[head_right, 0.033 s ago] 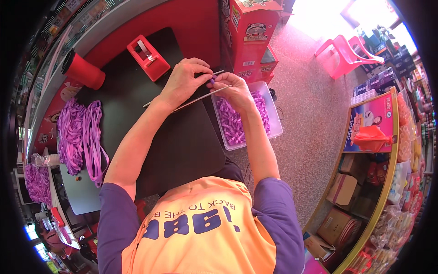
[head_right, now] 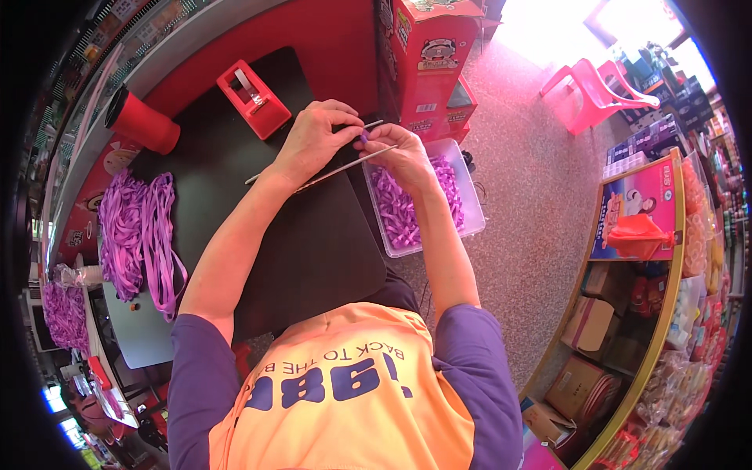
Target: Manually curling and shredding purple plastic ribbons using wooden sticks to create packing material.
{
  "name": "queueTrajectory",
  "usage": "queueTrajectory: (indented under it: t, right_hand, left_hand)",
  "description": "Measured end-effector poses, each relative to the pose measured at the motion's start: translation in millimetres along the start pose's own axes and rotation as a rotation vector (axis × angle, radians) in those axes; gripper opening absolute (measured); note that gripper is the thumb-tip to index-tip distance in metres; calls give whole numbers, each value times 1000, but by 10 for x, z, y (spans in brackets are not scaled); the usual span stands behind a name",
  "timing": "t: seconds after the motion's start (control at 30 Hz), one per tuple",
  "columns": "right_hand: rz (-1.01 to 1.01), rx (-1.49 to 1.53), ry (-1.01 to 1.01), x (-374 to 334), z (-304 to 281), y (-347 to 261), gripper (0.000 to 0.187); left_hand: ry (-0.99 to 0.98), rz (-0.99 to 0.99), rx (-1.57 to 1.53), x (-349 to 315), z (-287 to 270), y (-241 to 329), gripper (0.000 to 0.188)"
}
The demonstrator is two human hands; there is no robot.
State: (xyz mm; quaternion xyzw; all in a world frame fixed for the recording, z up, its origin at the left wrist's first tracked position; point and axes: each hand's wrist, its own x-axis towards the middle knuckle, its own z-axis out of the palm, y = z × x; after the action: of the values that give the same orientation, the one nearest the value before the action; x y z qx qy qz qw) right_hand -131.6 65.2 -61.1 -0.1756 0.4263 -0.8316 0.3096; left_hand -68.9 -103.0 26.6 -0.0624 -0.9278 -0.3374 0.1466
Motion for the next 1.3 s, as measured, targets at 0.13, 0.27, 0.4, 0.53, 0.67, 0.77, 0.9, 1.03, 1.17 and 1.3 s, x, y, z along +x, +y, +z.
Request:
queueTrajectory:
  t: [0.13, 0.27, 0.4, 0.53, 0.67, 0.77, 0.9, 1.03, 1.17, 1.3]
  right_hand:
    - [10, -11, 66, -24, 113, -42, 10]
    - [96, -97, 156, -11, 52, -34, 16]
    - [-46, -626, 63, 94, 4, 45, 27]
    - [-207, -760, 67, 157, -13, 102, 25]
    - [-68, -896, 139, 110, -107, 189, 22]
    - [26, -958, 186, 24, -311, 373, 25]
    - [10, -1018, 148, -114, -770, 790, 26]
    - [74, -1005, 196, -313, -1009, 1101, 24]
    - [100, -902, 212, -468, -1088, 1367, 23]
    - [114, -712, 258, -575, -1161, 1704, 20]
  left_hand:
    - [14, -40, 31, -40, 13, -21, 15]
    - [65, -60, 41, -90, 31, -50, 16]
    - [79, -68, 36, -108, 32, -25, 17]
    - [80, -31, 66, -118, 49, -59, 17]
    - [103, -3, 59, -129, 62, -75, 17]
    - [108, 6, 59, -135, 61, -62, 17]
    - [100, 12, 61, -124, 59, -37, 18]
    - [90, -5, 69, -122, 53, -33, 19]
    - [80, -11, 79, -130, 46, -43, 19]
    - [64, -26, 63, -119, 48, -22, 19]
